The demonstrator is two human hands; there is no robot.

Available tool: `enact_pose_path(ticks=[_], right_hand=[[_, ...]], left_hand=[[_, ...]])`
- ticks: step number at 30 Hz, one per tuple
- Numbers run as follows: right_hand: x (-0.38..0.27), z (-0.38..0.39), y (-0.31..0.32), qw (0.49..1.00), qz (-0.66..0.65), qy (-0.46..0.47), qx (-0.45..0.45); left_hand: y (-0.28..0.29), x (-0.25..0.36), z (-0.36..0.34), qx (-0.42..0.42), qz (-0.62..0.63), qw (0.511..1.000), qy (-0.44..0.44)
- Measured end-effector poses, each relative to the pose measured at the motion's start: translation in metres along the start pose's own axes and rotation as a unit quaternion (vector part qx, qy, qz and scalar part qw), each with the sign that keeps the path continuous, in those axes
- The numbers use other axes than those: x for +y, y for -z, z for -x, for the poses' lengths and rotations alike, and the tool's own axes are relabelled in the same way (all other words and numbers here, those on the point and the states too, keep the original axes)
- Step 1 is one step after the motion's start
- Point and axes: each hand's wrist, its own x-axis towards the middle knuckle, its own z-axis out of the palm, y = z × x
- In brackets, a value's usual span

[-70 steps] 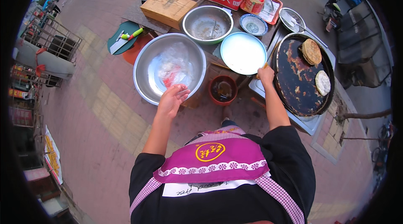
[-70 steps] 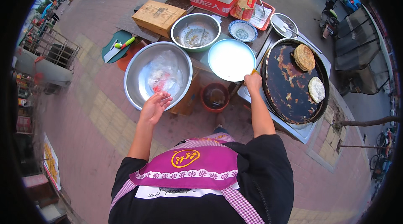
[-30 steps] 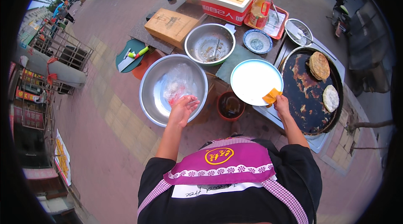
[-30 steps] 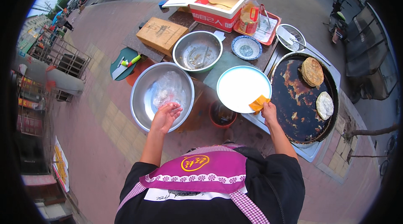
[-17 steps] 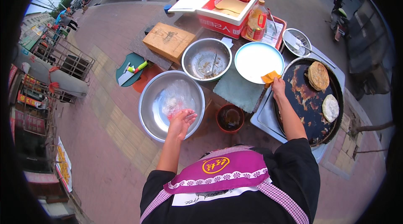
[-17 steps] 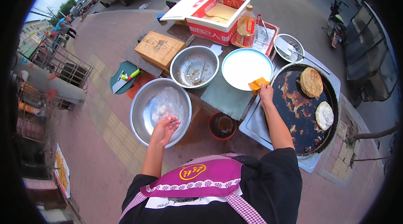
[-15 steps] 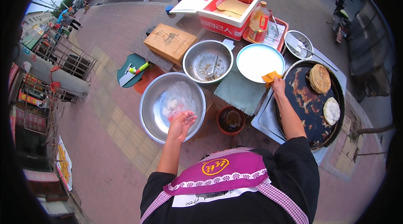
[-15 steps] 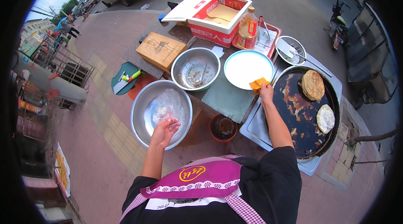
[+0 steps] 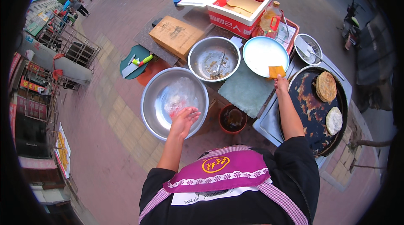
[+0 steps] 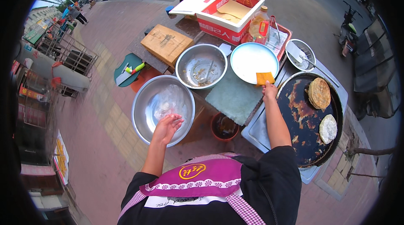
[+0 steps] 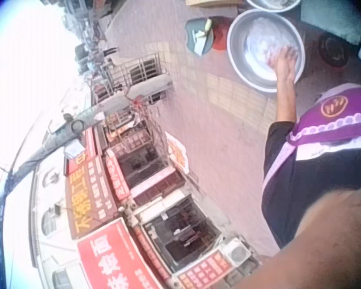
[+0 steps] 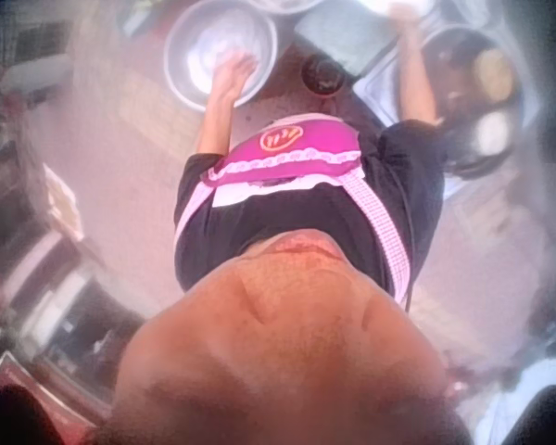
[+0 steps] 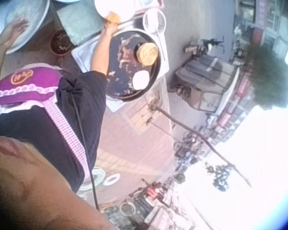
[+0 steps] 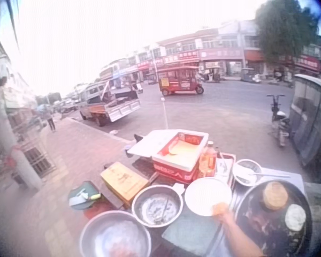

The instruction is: The person shapes dough into round patties, places them on a hot griddle, and flips them as they cook. They then place a cooked patty into a paper bag.

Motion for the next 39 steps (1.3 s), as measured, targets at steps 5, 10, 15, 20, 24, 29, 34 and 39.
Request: enact_pose_path(ticks=[5, 10, 15, 20, 24, 29, 34, 39], right_hand=[[-0.013, 0.061, 0.007, 0.995, 0.068, 0.069, 0.01], [-0.033, 0.164, -0.021, 0.93, 0.066, 0.189, -0.308], [-0.026, 0.261, -0.076, 0.836, 0.216, 0.332, -0.379], [-0.001, 0.35, -0.104, 0.666, 0.265, 0.584, -0.382], [0.016, 0.408, -0.104, 0.533, 0.299, 0.712, -0.347], [0.047, 0.46, -0.093, 0.497, 0.323, 0.74, -0.318], [0.072, 0.475, -0.066, 0.641, 0.268, 0.639, -0.332], [0.074, 0.449, -0.027, 0.893, 0.06, 0.186, -0.405]], left_hand=[[0.002, 0.009, 0.005, -0.004, -0.003, 1.0, -0.017], [0.001, 0.017, 0.02, -0.022, -0.042, 0.998, -0.034], [-0.007, 0.03, 0.044, -0.065, -0.12, 0.985, -0.102], [0.007, 0.041, 0.075, -0.063, -0.167, 0.972, -0.155], [0.04, 0.045, 0.092, -0.011, -0.145, 0.984, -0.099], [0.08, 0.032, 0.113, -0.014, -0.107, 0.991, -0.082], [0.086, 0.02, 0.143, -0.027, -0.061, 0.99, -0.127], [0.08, 0.014, 0.18, -0.033, -0.094, 0.978, -0.186]])
